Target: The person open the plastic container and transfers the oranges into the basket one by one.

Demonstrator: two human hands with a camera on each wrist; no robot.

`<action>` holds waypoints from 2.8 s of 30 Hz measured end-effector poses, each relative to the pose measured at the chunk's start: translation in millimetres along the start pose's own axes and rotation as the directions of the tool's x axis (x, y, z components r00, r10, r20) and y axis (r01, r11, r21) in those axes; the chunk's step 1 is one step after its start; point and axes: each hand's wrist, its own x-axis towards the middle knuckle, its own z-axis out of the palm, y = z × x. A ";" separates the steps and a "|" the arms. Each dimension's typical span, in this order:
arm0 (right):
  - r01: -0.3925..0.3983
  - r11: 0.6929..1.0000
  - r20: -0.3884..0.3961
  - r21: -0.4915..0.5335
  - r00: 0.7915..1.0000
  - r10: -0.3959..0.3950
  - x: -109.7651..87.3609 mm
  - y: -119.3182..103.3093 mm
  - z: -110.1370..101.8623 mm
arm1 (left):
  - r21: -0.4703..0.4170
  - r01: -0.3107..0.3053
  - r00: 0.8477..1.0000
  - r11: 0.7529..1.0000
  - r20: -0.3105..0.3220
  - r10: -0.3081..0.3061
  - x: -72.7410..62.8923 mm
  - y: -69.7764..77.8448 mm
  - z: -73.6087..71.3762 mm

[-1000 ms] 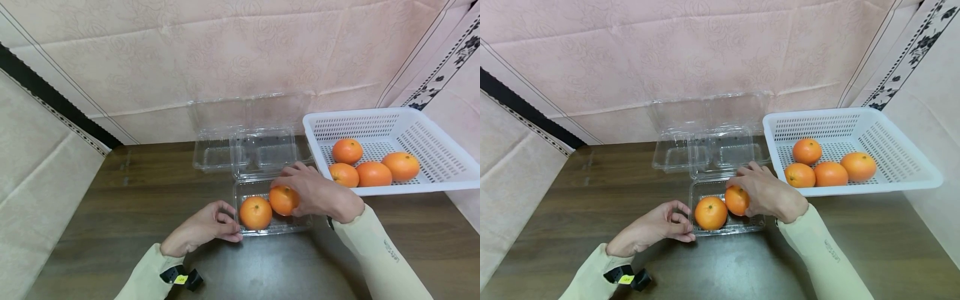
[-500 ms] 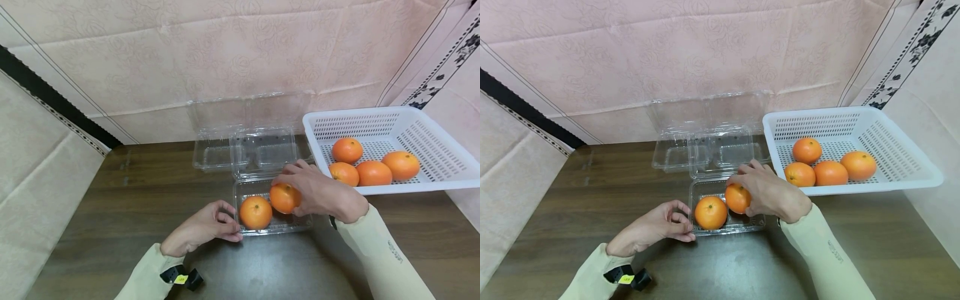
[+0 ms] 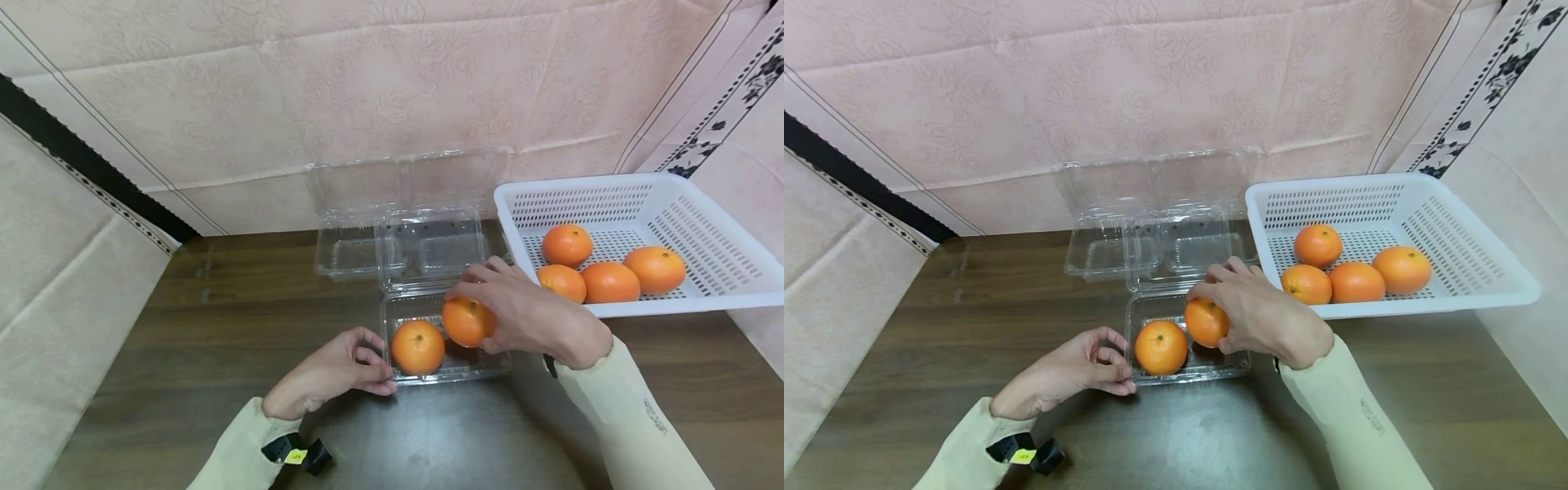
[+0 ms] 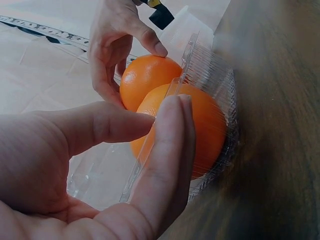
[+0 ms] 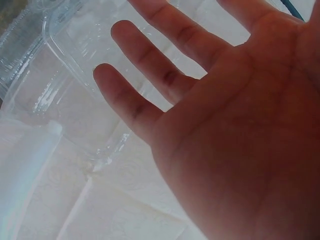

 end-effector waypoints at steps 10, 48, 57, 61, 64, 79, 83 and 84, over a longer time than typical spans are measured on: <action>0.073 0.989 -0.035 -0.128 0.996 -0.078 -9.7 0.2 -5.7 | -0.006 -0.013 1.000 1.000 0.006 0.013 1.1 -0.2 -0.7; -0.024 1.000 -0.096 -0.016 0.995 0.022 -22.8 4.7 -24.6 | 0.002 -0.044 0.999 0.999 0.018 0.044 -0.2 -1.8 -0.4; -0.019 0.999 -0.114 -0.032 0.993 0.015 -23.7 7.1 -27.4 | 0.008 -0.040 0.999 0.999 0.013 0.040 -1.5 0.1 0.3; -0.021 1.000 -0.112 -0.022 0.993 0.019 -24.7 8.3 -28.1 | 0.005 -0.037 0.999 0.999 0.016 0.037 -1.6 0.0 0.0; -0.017 1.000 -0.117 -0.018 0.993 0.015 -25.3 9.5 -28.3 | 0.001 -0.033 0.999 0.999 0.018 0.033 -1.3 -0.7 -0.3; -0.033 0.999 -0.134 -0.025 0.991 0.030 -31.2 18.2 -35.2 | -0.009 -0.016 1.000 1.000 0.021 0.016 -1.6 0.3 -2.4; -0.029 0.999 -0.132 -0.027 0.991 0.026 -31.8 19.8 -35.9 | -0.005 -0.022 0.999 1.000 0.025 0.023 -1.9 0.0 -2.6; -0.029 0.999 -0.134 -0.026 0.991 0.026 -32.0 20.1 -36.2 | -0.002 -0.023 0.999 1.000 0.026 0.024 -1.9 -0.2 -2.6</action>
